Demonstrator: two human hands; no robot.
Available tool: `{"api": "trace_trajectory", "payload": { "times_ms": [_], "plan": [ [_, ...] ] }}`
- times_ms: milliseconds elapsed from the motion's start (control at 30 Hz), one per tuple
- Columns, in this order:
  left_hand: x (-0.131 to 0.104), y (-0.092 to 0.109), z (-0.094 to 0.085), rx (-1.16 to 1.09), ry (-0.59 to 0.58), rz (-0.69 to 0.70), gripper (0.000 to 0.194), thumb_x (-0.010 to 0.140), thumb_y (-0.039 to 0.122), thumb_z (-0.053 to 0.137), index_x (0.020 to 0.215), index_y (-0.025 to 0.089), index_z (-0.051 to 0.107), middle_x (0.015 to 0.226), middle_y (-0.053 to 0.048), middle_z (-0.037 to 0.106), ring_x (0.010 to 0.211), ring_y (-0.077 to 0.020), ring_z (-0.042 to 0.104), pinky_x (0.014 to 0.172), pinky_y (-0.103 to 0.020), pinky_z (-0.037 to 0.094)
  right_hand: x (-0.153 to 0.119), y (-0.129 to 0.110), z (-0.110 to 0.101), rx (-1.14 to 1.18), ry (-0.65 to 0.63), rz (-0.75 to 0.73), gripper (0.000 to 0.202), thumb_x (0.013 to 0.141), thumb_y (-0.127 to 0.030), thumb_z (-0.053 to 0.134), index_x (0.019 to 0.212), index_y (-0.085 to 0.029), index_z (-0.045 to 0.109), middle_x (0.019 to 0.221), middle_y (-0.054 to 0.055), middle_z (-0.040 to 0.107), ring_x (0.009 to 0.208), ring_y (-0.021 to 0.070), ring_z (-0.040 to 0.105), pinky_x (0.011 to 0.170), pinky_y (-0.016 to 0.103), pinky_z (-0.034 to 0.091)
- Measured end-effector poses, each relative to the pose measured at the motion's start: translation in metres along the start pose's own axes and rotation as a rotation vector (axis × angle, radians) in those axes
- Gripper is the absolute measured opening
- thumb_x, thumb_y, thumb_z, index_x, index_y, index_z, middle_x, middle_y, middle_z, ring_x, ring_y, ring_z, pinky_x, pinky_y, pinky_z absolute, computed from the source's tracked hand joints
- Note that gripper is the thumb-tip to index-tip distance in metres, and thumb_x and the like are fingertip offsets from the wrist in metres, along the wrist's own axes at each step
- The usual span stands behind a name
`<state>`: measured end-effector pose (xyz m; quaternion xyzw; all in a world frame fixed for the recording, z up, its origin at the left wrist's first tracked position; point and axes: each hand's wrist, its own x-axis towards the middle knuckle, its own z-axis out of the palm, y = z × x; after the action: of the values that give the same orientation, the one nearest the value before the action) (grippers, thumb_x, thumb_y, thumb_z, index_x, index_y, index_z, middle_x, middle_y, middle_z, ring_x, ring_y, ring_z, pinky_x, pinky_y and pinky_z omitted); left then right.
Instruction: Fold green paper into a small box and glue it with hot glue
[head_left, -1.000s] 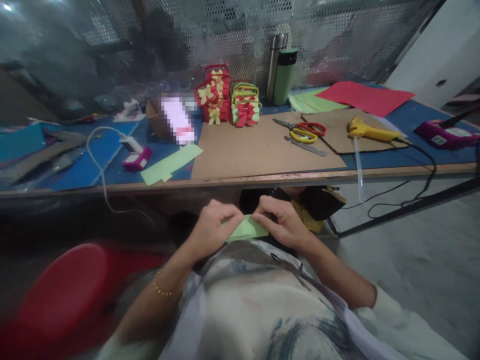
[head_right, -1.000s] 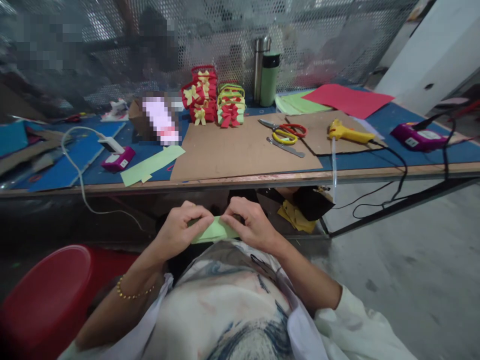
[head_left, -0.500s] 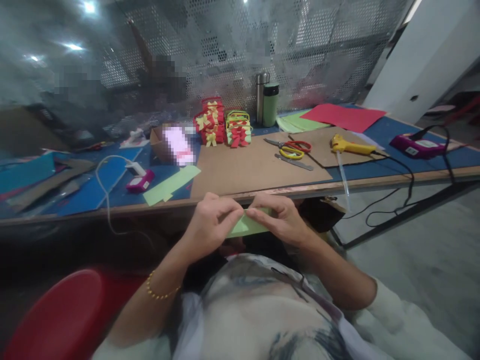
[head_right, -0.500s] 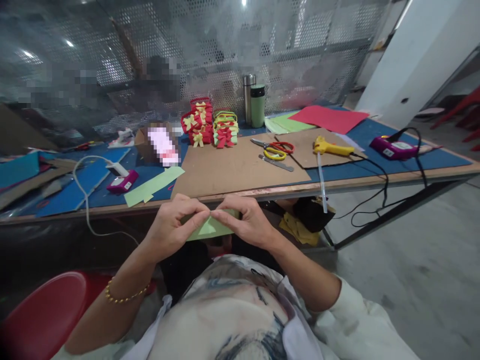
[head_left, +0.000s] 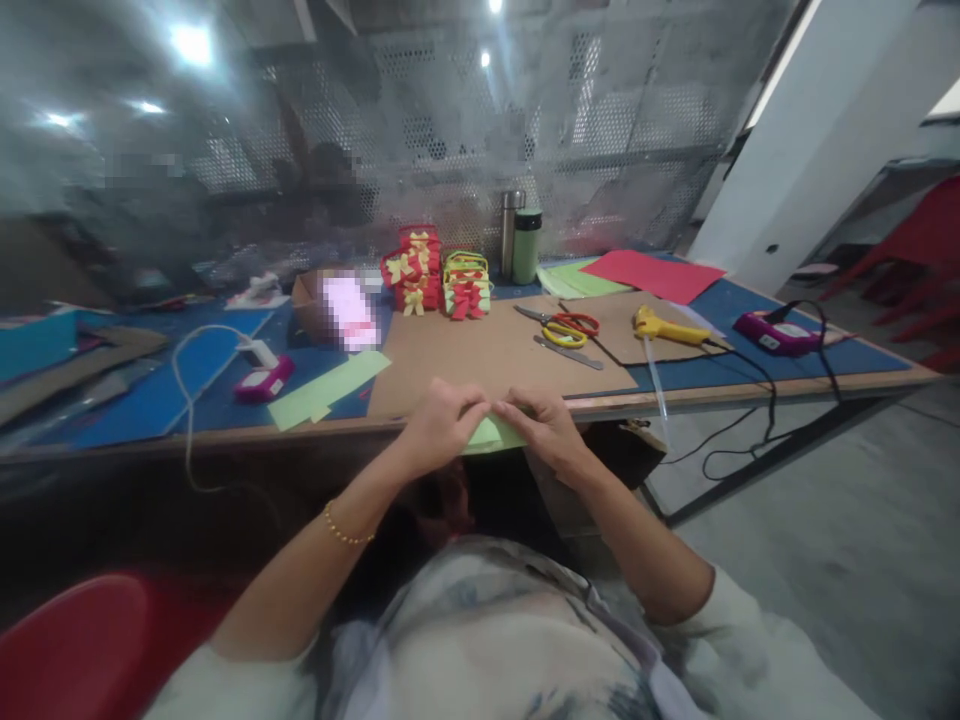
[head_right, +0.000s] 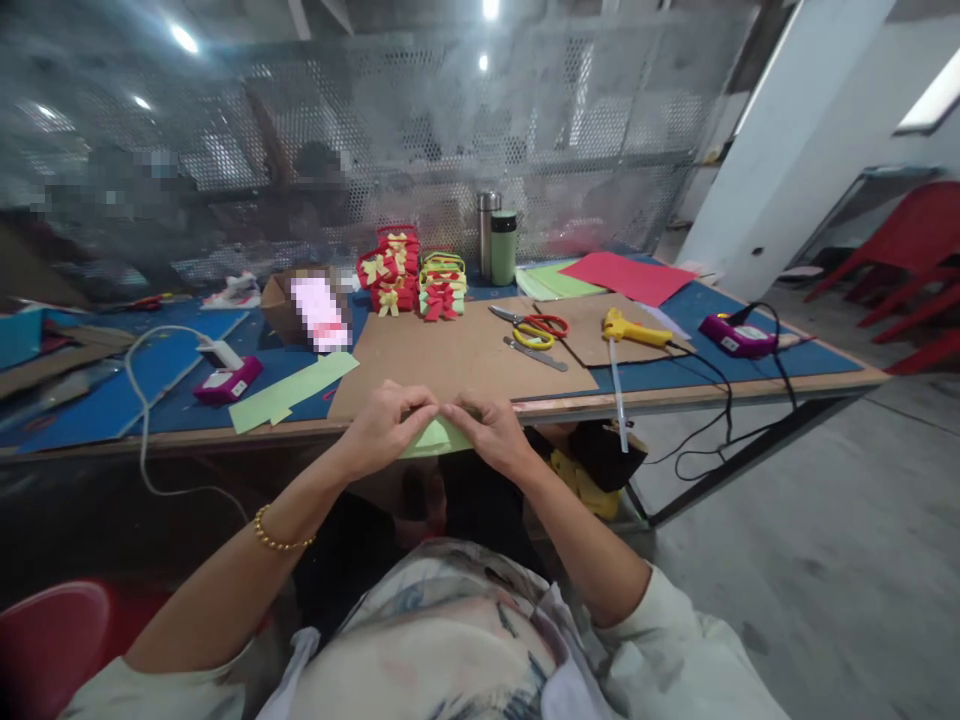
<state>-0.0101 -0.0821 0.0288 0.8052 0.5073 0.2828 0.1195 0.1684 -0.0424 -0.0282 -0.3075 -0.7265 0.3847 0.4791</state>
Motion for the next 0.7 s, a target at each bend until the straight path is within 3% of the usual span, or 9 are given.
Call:
{"api": "trace_trajectory", "payload": {
  "times_ms": [167,367,567,700],
  "plan": [
    [0.003,-0.011,0.0,-0.002,0.047,0.006,0.031,0.093,0.029,0.05,0.069,0.018,0.067,0.06,0.001,0.061,0.059,-0.013,0.051,0.071,-0.028,0.038,0.003,0.01,-0.005,0.113,0.071,0.161,0.057,0.078,-0.073,0.066,0.062,-0.019,0.062,0.056,-0.003,0.043,0.056,0.0114,0.036,0.051,0.026,0.028],
    [0.017,-0.01,-0.001,-0.062,-0.039,-0.019,0.031,0.09,0.035,0.052,0.077,0.017,0.074,0.064,0.0,0.066,0.061,-0.0131,0.052,0.062,-0.025,0.033,0.006,0.006,-0.012,0.04,0.08,0.088,0.054,0.081,-0.069,0.064,0.06,-0.02,0.058,0.057,-0.003,0.041,0.056,0.0118,0.036,0.053,0.027,0.029],
    [0.039,-0.008,0.0,-0.075,-0.09,0.028,0.033,0.086,0.035,0.054,0.064,0.018,0.07,0.054,0.002,0.056,0.057,-0.0128,0.045,0.058,-0.026,0.028,0.01,0.01,-0.012,-0.084,0.168,-0.047,0.049,0.087,-0.063,0.061,0.063,-0.021,0.054,0.062,-0.002,0.048,0.063,0.0138,0.044,0.061,0.027,0.038],
    [0.052,-0.006,0.001,-0.019,-0.103,0.021,0.032,0.087,0.034,0.051,0.071,0.018,0.074,0.06,0.0,0.063,0.06,-0.014,0.049,0.059,-0.026,0.03,0.017,0.023,-0.013,-0.009,0.161,0.073,0.054,0.083,-0.071,0.06,0.064,-0.021,0.054,0.059,-0.004,0.041,0.059,0.0128,0.039,0.055,0.027,0.032]
  ]
}}
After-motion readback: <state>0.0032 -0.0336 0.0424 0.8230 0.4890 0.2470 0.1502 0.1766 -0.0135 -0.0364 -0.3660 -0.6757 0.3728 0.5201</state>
